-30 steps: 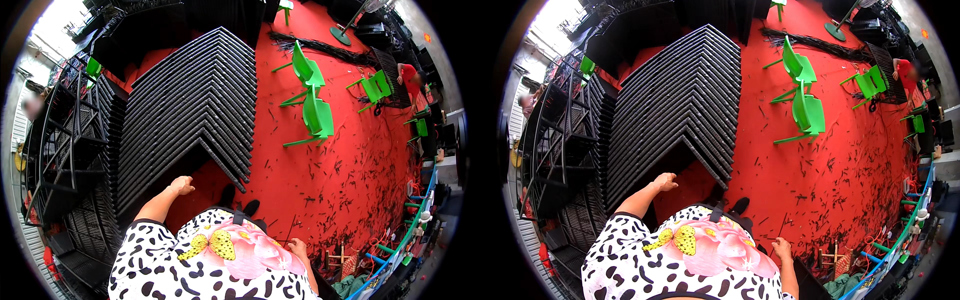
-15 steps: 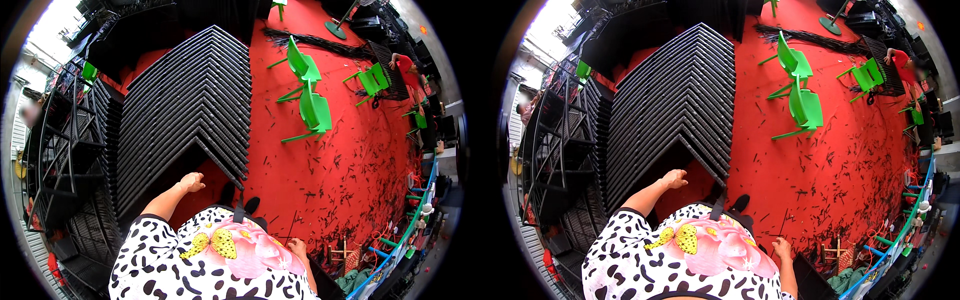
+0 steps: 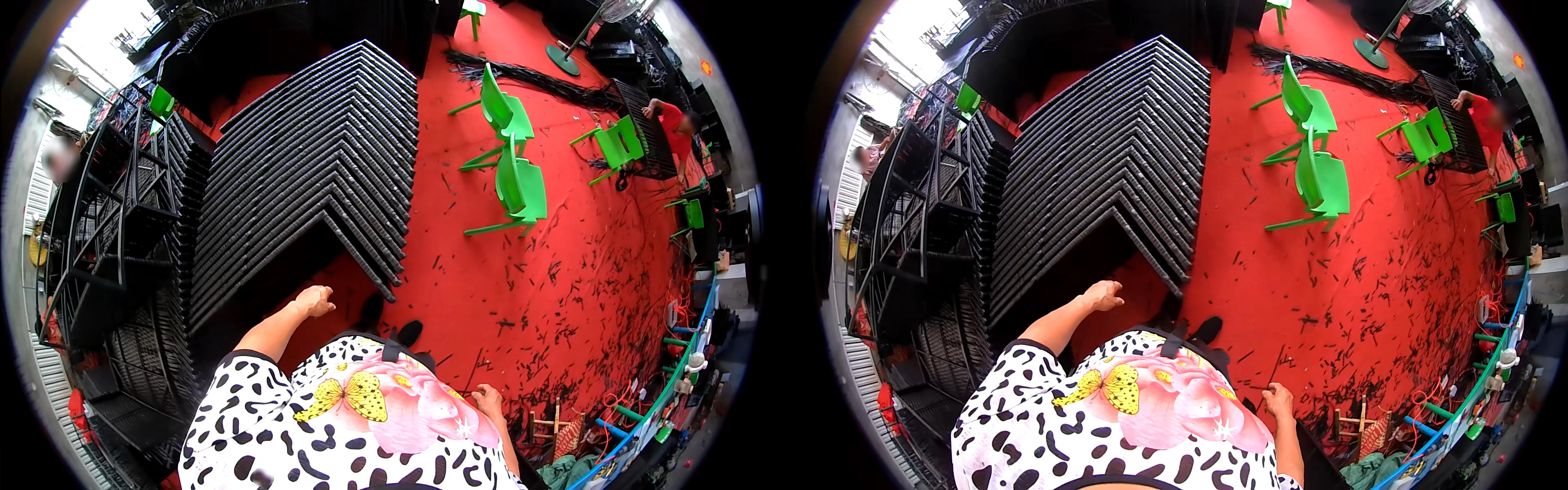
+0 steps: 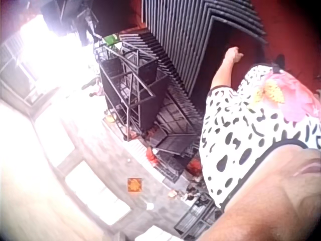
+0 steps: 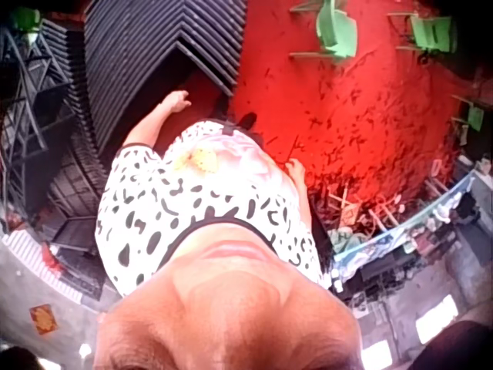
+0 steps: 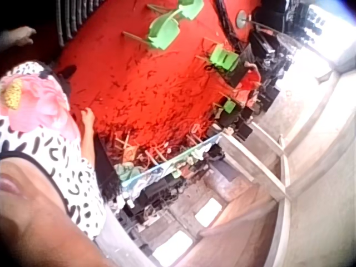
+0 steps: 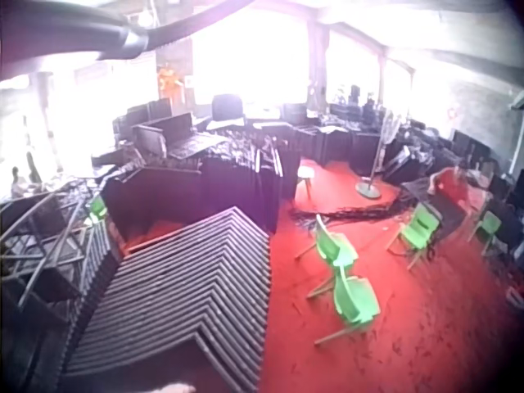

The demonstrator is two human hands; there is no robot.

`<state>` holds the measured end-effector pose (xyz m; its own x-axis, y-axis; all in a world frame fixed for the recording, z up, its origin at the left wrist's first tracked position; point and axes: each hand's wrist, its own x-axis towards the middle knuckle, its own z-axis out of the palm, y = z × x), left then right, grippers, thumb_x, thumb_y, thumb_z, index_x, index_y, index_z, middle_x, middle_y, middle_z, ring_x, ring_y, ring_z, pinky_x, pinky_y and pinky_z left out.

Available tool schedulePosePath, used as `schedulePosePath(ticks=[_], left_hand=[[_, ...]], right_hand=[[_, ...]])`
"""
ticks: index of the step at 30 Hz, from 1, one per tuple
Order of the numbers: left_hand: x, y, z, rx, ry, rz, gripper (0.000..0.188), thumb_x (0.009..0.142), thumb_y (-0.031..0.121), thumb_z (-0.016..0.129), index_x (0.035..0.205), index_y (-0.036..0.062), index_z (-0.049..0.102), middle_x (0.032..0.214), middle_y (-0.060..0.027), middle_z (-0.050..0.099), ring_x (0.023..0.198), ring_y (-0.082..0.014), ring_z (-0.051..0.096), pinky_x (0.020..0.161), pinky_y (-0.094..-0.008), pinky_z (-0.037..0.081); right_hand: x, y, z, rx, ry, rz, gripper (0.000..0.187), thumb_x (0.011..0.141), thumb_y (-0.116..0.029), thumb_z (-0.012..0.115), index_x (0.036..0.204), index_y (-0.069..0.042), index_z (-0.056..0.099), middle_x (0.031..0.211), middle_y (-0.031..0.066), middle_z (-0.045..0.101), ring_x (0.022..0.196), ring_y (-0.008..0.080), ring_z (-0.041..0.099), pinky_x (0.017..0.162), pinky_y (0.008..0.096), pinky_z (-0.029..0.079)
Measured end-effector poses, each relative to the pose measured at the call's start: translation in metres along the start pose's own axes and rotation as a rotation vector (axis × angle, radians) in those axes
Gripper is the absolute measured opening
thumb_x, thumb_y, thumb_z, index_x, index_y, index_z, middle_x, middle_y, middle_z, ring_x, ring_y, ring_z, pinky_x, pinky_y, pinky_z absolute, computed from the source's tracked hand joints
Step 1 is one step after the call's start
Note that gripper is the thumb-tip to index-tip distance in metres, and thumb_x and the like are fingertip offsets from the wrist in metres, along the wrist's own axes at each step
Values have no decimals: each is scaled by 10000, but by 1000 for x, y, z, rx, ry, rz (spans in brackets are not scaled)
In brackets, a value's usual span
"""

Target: The person uses a knife to trim excess plastic strands from the edges of a black plastic frame. After trimming, they carry the frame and place it on a stack of similar frames.

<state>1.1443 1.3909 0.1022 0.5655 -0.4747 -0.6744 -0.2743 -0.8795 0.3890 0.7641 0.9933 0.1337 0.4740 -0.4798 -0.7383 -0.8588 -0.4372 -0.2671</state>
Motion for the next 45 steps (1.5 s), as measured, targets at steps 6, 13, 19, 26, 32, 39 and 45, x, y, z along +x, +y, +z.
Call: schedulePosePath(ticks=[6, 13, 19, 26, 32, 39, 45], left_hand=[[-2, 18, 16, -16, 1, -12, 374, 775, 303, 644, 1010, 18, 590, 1023, -183, 631, 1018, -332, 581, 846, -411, 470], [-1, 43, 32, -18, 27, 12, 367, 766, 301, 647, 998, 22, 595, 1022, -179, 631, 1020, -331, 579, 846, -415, 468], [-4, 62, 39, -29, 7, 3, 418, 765, 301, 643, 1063, 13, 586, 1044, -189, 627, 1029, -333, 578, 862, -410, 465], [-14, 70, 48, -1, 12, 9, 361, 769, 304, 628, 1006, 33, 610, 1027, -181, 632, 1022, -329, 579, 854, -413, 466], [-15, 73, 53, -27, 27, -5, 359, 773, 309, 626, 999, 32, 611, 1017, -178, 635, 1025, -323, 580, 860, -408, 464], [-8, 74, 57, -27, 16, -14, 356, 772, 309, 628, 984, 24, 603, 1031, -185, 628, 1028, -332, 575, 861, -418, 459], [-6, 79, 59, -23, 32, -4, 354, 763, 307, 636, 971, 22, 603, 1024, -189, 628, 1022, -336, 575, 855, -421, 460]], right_hand=[[14, 31, -9, -49, 38, -65, 417, 740, -237, 676, 1089, -13, 627, 1020, 175, 661, 954, 271, 642, 833, 358, 498], [9, 47, -25, -77, 2, -23, 430, 758, -249, 669, 1116, -18, 614, 1069, 169, 647, 986, 269, 633, 860, 352, 489], [10, 58, -31, -69, -29, -1, 426, 766, -244, 663, 1122, -16, 611, 1087, 166, 642, 999, 272, 628, 868, 352, 486], [23, 76, -31, -60, -16, -42, 413, 774, -223, 654, 1121, -3, 606, 1063, 167, 650, 950, 256, 647, 821, 344, 504], [45, 98, -23, -73, -1, -72, 398, 782, -168, 651, 1139, -3, 594, 934, 148, 679, 755, 191, 669, 684, 311, 529], [45, 90, -26, -24, -20, -34, 398, 780, -214, 656, 1116, -6, 609, 987, 158, 671, 859, 230, 665, 757, 328, 522], [37, 82, -31, -84, -12, -87, 413, 760, -245, 662, 1098, -11, 621, 1058, 184, 647, 982, 273, 634, 851, 358, 496]])
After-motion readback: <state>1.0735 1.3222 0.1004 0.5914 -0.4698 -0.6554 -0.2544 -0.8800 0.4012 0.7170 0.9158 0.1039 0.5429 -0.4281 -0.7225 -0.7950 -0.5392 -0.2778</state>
